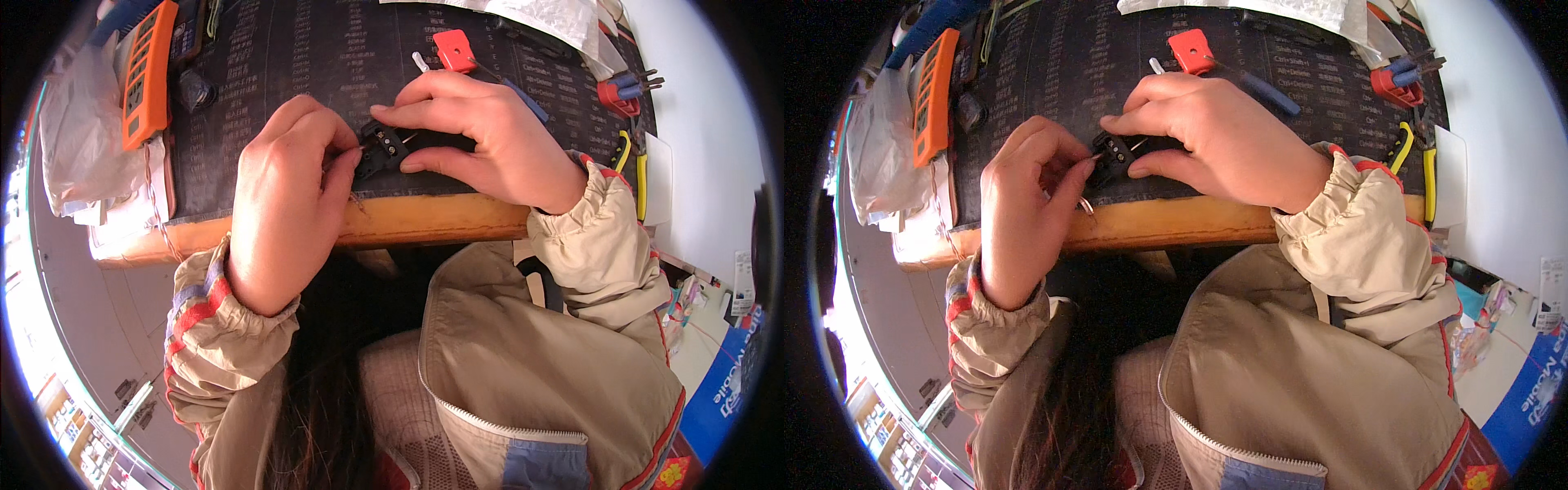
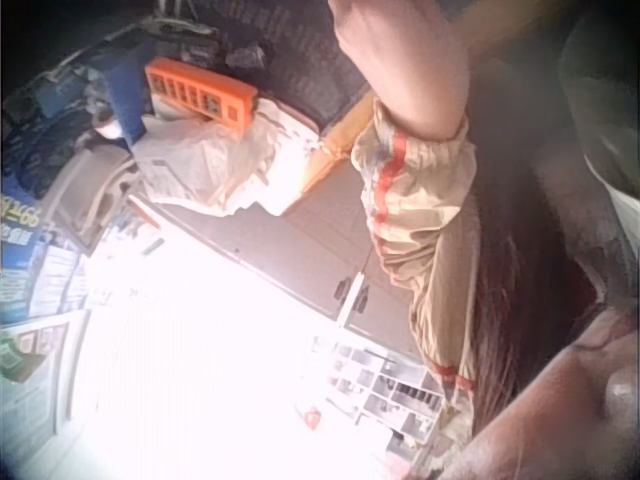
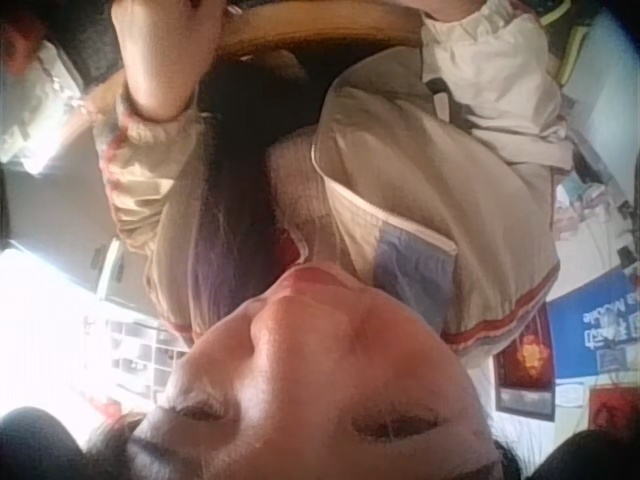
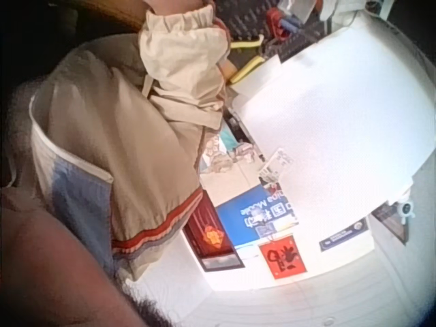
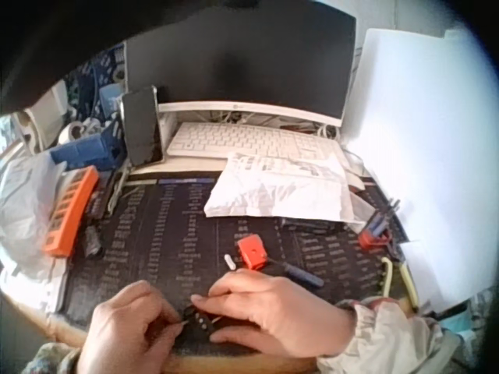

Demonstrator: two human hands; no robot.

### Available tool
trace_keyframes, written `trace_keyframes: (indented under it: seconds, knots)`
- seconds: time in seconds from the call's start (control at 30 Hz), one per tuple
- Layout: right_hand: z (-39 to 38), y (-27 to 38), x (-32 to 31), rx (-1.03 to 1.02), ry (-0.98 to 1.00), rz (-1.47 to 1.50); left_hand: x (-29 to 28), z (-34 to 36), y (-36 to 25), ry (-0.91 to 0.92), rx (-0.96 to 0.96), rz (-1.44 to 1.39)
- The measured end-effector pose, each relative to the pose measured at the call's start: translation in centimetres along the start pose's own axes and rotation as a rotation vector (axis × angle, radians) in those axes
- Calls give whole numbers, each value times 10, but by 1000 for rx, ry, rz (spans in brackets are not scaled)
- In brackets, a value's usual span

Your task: The person disassembles a black electrical plug, strips the ends of a braided cord, and inserts the wires into the plug terminals. They use a screwdriver to tighten the terminal screws and reassemble the plug housing.

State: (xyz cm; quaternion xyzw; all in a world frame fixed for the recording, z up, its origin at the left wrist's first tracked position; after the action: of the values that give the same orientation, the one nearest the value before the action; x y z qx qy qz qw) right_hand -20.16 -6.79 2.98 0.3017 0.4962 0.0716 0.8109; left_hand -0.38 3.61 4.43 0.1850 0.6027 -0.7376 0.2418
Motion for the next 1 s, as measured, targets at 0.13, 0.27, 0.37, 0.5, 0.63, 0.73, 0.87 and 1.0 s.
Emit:
trace_keyframes:
  seconds: [0.13,0.27,0.37,0.5,0.63,0.73,0.87,1.0]
  knots:
    - [1,1,-1,16,9,16,3,1,1,-9,8,45]
    - [1,1,-1,29,4,35,1,2,5,3,-41,-101]
    - [1,1,1,57,37,60,3,1,11,-27,-120,-207]
    - [3,12,-7,3,8,-108,8,-6,13,-112,-74,-188]
    - [-10,16,-52,284,-152,-130,14,-8,11,-156,-35,-157]
    - [-30,5,-72,502,-82,-427,13,-8,12,-142,-55,-166]
    - [-52,-4,-57,359,-82,-637,13,-8,13,-135,-51,-176]
    - [-51,15,-64,634,-150,-457,14,-9,14,-127,-84,-213]
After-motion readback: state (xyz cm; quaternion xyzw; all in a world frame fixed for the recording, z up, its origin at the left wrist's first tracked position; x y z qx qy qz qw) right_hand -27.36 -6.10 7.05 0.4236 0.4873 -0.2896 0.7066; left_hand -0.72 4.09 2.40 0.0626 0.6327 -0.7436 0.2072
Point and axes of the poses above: each hand's wrist, its own z-axis towards the middle knuckle, its own x-axis out of the palm, y = z × x, the point moved 1 cm from there along z, towards the middle knuckle, and after that the axes turned 8 degrees about -z, right-handed, at the moved point
